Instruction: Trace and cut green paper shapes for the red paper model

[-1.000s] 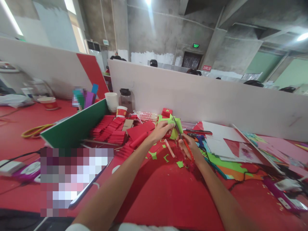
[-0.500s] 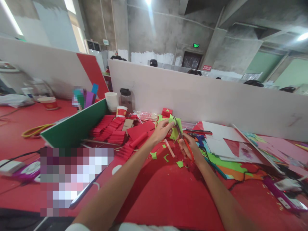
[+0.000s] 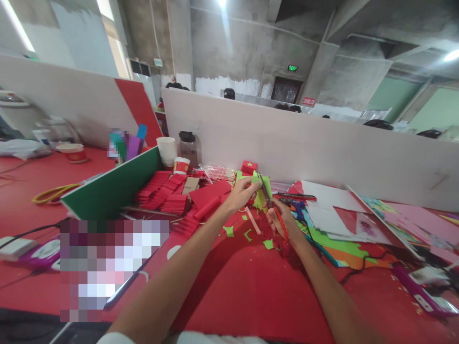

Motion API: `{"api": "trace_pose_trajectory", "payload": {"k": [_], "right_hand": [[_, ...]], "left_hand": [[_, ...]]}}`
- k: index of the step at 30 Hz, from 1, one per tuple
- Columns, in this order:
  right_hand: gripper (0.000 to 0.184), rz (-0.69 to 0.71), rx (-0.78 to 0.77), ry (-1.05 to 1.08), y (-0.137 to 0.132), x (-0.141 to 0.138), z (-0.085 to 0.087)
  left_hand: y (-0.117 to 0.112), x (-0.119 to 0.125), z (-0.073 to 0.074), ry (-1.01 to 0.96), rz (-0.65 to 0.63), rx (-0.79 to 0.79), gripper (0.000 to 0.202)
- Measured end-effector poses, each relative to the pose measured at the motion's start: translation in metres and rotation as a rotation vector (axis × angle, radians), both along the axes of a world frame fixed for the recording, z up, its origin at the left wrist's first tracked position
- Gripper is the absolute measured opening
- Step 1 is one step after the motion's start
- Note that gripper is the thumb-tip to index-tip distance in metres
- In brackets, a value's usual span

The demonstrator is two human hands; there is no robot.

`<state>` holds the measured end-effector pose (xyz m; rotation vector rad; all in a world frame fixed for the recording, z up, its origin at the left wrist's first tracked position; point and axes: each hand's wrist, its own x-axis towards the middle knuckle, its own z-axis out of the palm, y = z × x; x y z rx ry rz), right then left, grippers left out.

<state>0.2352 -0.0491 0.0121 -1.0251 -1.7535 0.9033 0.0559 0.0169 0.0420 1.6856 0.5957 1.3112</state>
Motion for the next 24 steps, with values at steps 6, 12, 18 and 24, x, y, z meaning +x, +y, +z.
{"api": "trace_pose_trajectory", "payload": {"k": [6,12,18,24], "right_hand": [[0.054,0.001,0.017,-0.011,0.0004,-0.0001,0.0009],[0.052,-0.017,-0.007,0.011,-0.0016,-0.0026,0.0016],[0.051,-0.003,-0.012,0.042,-0.0003,-0.0021,-0.0023],[0.055,-0.005,-0.039,0.078,0.0038,-0.001,-0.0082]], "left_hand": [[-0.0003,-0.0007,0.0003,0.02,-0.009,0.0,0.033],[-0.0015,-0.0007,0.0011,0.005,-0.038,-0.016,0.033],[-0.0012,-0.0003,0.001,0.01,-0.037,-0.023,0.033],[-0.0015,0.0011,-0.0001,-0.004,-0.032,-0.043,0.032]]}}
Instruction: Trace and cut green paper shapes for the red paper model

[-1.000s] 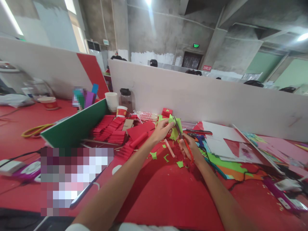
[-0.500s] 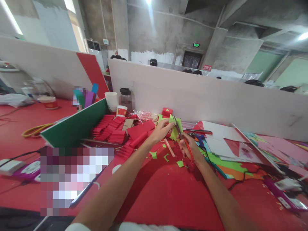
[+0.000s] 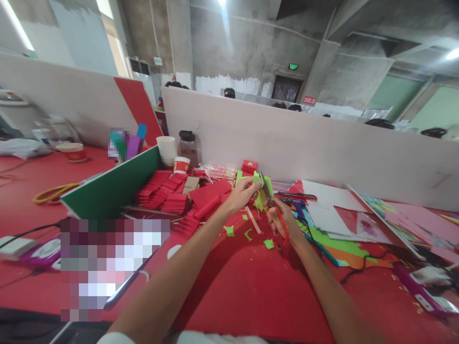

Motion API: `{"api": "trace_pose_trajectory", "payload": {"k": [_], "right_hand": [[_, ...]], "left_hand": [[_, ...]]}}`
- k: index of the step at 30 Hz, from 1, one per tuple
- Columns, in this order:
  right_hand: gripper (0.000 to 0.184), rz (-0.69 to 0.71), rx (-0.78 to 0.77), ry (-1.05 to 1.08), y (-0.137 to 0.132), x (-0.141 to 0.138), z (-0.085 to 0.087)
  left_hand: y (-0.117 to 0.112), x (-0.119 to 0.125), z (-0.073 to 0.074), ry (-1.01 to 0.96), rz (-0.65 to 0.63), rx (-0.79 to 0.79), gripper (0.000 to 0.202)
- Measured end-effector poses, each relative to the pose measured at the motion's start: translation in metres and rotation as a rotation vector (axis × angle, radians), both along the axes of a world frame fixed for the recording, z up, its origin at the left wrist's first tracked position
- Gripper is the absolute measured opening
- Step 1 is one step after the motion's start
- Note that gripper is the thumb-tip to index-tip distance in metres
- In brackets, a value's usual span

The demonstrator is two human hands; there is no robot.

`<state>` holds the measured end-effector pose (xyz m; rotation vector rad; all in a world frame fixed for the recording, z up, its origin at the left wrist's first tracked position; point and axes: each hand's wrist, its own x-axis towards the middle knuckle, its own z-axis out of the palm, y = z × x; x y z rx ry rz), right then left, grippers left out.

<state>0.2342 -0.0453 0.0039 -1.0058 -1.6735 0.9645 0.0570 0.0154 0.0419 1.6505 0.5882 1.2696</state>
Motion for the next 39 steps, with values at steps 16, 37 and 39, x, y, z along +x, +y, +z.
{"api": "trace_pose_trajectory", "payload": {"k": [16,37,39], "right_hand": [[0.065,0.084,-0.011,0.034,-0.0013,0.0017,0.0018],[0.055,0.045,0.026,0.002,-0.0015,0.004,0.0051],[0.053,0.031,0.032,-0.009,-0.0015,0.004,0.0054]], "left_hand": [[0.0009,0.0003,-0.0011,-0.021,-0.011,0.003,0.032],[-0.0024,0.0036,-0.0008,0.003,-0.058,-0.003,0.031],[-0.0025,0.0034,-0.0005,0.007,-0.057,-0.001,0.031]]}}
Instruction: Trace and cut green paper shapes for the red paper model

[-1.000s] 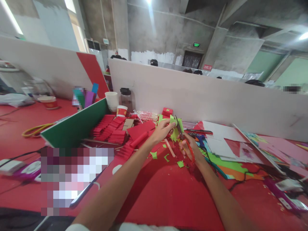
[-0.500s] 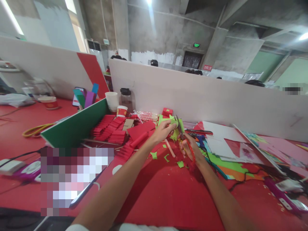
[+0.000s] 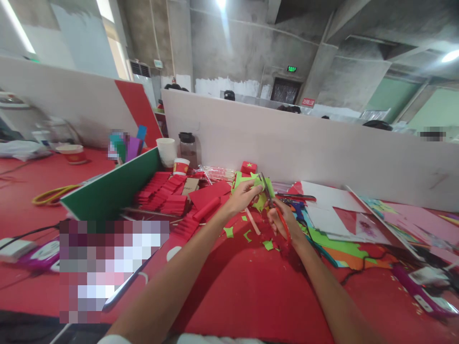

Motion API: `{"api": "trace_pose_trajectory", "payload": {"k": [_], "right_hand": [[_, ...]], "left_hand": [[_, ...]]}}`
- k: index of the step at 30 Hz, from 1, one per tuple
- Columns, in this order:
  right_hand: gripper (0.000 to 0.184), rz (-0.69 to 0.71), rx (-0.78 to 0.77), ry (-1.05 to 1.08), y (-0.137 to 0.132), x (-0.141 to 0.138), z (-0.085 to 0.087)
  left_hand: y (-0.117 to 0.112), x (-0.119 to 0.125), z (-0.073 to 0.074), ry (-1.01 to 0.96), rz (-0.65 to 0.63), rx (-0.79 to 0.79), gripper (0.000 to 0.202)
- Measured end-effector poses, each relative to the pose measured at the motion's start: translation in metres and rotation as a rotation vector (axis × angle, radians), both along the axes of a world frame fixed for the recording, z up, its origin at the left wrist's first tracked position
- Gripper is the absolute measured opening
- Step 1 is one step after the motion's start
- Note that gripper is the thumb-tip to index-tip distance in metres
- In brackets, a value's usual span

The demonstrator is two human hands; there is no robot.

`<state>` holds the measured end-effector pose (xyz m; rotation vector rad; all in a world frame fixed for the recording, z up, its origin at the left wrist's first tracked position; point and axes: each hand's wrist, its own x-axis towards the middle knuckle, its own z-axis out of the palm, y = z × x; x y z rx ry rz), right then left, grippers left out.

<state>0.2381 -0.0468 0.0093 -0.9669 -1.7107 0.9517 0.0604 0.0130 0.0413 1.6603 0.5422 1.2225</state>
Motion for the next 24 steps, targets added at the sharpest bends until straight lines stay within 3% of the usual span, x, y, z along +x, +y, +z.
{"api": "trace_pose_trajectory", "payload": {"k": [16,24], "right_hand": [[0.05,-0.037,0.05,-0.073,-0.0002,0.0031,0.0061],[0.052,-0.038,0.017,-0.035,0.0001,0.0026,0.0037]], "left_hand": [[0.0026,-0.0049,-0.0015,0.076,0.005,0.043,0.034],[-0.0038,-0.0054,0.0057,0.095,-0.004,0.035,0.033]]}}
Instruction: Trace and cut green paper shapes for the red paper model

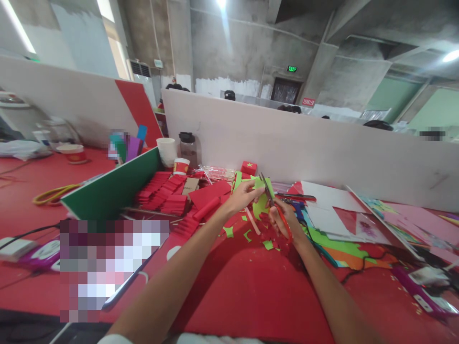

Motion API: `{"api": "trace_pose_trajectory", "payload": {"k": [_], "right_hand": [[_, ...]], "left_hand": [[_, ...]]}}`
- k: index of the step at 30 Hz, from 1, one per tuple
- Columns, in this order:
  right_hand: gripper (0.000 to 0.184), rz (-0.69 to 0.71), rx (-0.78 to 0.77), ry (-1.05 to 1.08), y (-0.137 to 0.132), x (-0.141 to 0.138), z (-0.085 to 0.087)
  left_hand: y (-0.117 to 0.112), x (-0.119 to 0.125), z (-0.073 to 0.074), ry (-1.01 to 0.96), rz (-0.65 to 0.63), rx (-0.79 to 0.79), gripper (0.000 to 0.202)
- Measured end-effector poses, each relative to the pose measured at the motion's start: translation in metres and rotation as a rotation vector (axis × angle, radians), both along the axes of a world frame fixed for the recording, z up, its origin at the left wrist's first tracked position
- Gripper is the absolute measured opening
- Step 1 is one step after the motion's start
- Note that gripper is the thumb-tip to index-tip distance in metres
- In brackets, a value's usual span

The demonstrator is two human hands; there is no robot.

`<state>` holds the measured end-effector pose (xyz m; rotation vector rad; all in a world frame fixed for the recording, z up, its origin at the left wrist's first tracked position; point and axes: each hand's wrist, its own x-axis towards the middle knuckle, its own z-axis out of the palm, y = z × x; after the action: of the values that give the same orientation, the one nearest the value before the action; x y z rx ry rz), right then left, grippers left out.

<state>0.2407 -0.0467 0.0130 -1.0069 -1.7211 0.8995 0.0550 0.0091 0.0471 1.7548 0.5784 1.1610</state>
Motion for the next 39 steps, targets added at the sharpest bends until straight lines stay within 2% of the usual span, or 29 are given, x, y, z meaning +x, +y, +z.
{"api": "trace_pose_trajectory", "payload": {"k": [9,22,31,39], "right_hand": [[0.051,0.002,-0.027,0.038,-0.0006,-0.0006,0.0009],[0.056,0.007,-0.007,-0.022,0.0027,-0.0006,-0.004],[0.057,0.018,-0.003,-0.054,0.0008,0.0005,-0.0028],[0.055,-0.008,0.062,-0.118,0.0018,0.0017,0.0001]], "left_hand": [[0.0007,0.0016,-0.0012,-0.025,0.045,-0.013,0.034],[-0.002,0.0063,-0.0014,-0.143,0.039,-0.099,0.034],[-0.0003,0.0045,-0.0016,-0.112,0.065,-0.066,0.035],[0.0019,0.0025,-0.0013,-0.07,0.055,-0.074,0.035]]}}
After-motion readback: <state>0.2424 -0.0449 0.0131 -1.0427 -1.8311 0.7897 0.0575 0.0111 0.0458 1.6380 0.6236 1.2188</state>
